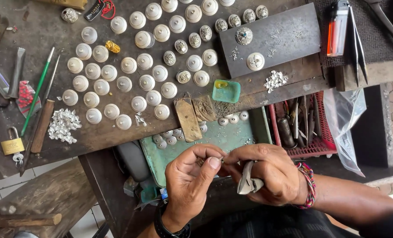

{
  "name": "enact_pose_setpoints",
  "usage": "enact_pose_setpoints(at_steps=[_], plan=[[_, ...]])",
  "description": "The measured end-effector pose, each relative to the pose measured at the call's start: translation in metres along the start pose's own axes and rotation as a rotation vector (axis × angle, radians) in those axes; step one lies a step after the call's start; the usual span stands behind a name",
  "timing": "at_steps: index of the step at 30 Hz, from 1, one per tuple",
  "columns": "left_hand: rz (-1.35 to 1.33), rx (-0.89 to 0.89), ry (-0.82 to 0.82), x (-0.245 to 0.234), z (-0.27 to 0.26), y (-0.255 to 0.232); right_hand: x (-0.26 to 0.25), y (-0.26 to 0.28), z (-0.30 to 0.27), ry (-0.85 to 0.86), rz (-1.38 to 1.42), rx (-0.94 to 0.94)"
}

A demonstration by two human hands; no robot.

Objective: Attaching small silver rings to jewelry components using pliers at a metalworking bench.

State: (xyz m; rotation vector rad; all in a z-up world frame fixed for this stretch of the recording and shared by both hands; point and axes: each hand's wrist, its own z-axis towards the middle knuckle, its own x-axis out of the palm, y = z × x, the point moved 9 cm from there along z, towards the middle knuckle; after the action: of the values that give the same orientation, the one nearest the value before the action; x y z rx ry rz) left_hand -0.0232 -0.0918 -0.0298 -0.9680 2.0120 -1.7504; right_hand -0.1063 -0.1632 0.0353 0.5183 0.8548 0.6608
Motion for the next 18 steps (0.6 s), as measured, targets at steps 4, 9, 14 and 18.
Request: enact_pose_setpoints(at_steps=[4,9,14,18], plan=[[-0.03,-0.035,-0.01,-0.001,-0.001,0.006,-0.001,-0.002,0.003,-0.006,-0.026,0.016],[-0.107,0.026,-0.002,0.001,-0.002,0.0,-0.005,-0.002,0.011,-0.051,-0.133,0.067],[-0.006,0.087,0.024,0.002,-0.002,-0.005,-0.006,-0.009,0.007,-0.044,-0.069,0.125],[0.065,0.099,0.053,0.004,0.001,-0.013,-0.006,-0.007,0.012,-0.026,-0.018,0.093]])
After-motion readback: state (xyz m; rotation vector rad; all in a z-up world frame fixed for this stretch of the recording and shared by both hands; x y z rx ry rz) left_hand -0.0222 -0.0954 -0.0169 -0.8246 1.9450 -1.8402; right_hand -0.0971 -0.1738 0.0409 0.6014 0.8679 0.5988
